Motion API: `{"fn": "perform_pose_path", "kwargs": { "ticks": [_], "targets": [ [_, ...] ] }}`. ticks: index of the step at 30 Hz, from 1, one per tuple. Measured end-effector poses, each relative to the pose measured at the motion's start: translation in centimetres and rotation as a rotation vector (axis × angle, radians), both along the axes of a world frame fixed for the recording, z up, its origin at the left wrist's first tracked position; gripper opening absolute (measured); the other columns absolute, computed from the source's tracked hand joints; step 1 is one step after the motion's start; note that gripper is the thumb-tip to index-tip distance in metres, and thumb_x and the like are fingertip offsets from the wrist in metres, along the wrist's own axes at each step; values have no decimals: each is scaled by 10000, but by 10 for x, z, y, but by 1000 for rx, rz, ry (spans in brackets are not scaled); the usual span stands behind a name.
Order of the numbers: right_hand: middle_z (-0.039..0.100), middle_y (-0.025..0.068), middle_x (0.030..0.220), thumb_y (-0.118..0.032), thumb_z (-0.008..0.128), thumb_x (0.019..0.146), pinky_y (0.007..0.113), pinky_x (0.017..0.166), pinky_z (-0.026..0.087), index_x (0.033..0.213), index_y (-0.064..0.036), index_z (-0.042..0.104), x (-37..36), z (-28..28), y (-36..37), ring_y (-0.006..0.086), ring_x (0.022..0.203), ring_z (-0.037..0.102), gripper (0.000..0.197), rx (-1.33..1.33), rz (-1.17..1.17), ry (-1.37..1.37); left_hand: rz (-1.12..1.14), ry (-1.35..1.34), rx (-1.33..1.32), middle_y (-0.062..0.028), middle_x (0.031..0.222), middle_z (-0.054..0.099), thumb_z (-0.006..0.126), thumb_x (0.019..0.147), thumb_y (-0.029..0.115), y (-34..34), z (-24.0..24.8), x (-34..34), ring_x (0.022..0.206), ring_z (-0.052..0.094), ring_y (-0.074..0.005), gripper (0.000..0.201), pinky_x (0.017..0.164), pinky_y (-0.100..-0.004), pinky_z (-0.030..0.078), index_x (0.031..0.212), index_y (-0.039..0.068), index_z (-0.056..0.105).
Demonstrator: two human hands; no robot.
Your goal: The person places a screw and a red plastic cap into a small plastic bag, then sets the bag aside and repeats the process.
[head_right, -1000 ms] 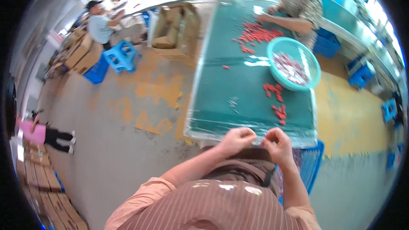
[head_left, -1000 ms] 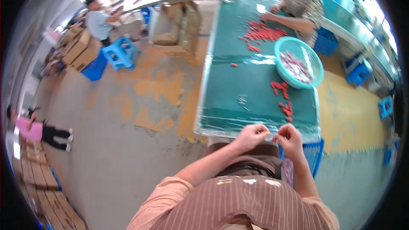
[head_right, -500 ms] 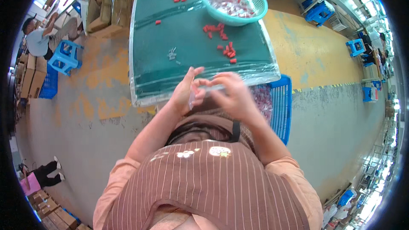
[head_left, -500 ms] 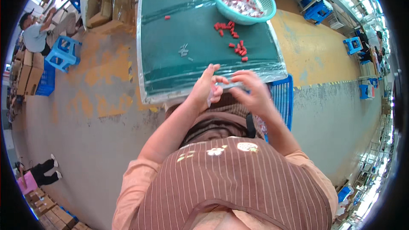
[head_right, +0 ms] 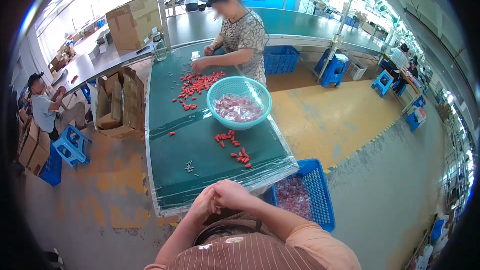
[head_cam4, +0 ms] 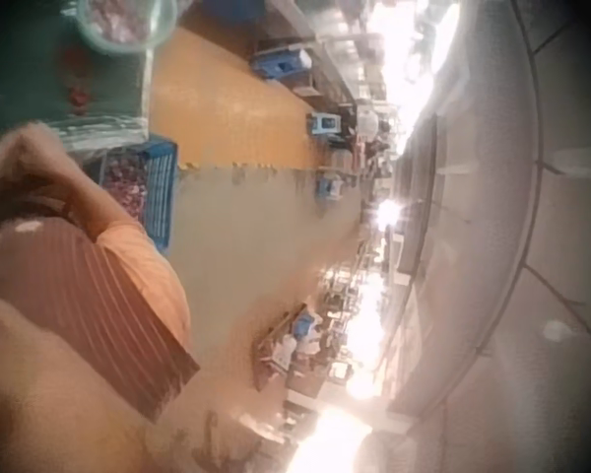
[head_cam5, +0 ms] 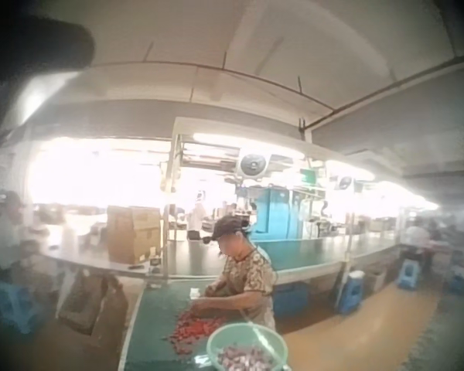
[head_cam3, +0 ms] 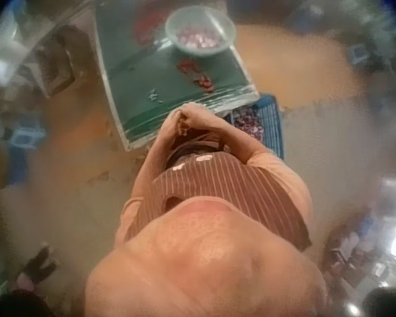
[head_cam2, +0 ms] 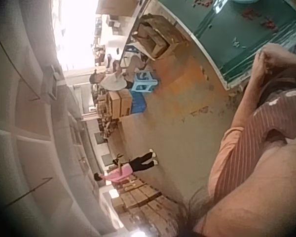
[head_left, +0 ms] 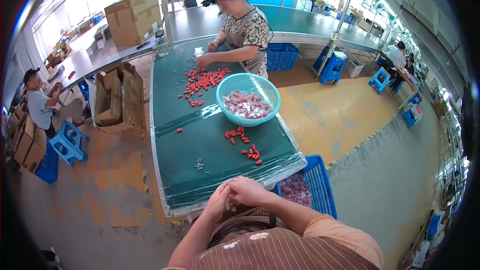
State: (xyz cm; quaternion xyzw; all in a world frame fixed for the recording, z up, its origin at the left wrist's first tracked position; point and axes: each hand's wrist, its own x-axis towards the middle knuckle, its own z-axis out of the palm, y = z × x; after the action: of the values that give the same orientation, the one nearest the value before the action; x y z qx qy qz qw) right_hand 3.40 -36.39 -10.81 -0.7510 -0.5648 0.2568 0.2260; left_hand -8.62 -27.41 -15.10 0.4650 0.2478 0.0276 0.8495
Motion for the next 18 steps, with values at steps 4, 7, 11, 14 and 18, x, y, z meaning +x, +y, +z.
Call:
{"fn": "perform_pose_path", "kwargs": {
  "ticks": [4,7,11,14,18],
  "targets": [
    [610,184,879,-140,579,699,436,780,458,815,-27,639,20,-4,6,362,870,563,173,108,-30,-26,-122,-96,10,-18,733,562,483,926,398,14,-1,14,570,529,-118,341,466,-228,399,1045,85,545],
    [607,161,872,-154,615,720,399,751,456,821,-23,632,21,14,6,335,832,571,166,395,-111,159,23,-147,-68,-28,747,568,461,944,244,21,-5,22,563,511,-101,255,452,-220,395,1098,63,552],
    [624,130,917,-90,626,802,291,734,487,997,32,591,38,-2,2,176,840,615,232,345,-306,474,169,-30,-145,-65,864,603,483,936,175,24,35,21,623,547,-94,261,475,-212,440,1157,34,491],
    [631,99,911,-91,617,822,271,734,482,992,26,595,29,-6,3,133,850,597,207,286,-306,568,243,-11,-137,-91,924,618,511,923,141,27,32,16,652,562,-82,232,487,-197,455,1121,25,480],
    [630,65,911,-90,607,842,254,758,470,995,21,591,15,-13,-2,109,866,583,190,318,-328,697,263,1,-63,-88,888,631,518,925,165,22,28,5,587,543,-73,149,439,-195,428,994,33,501]
  ]
}}
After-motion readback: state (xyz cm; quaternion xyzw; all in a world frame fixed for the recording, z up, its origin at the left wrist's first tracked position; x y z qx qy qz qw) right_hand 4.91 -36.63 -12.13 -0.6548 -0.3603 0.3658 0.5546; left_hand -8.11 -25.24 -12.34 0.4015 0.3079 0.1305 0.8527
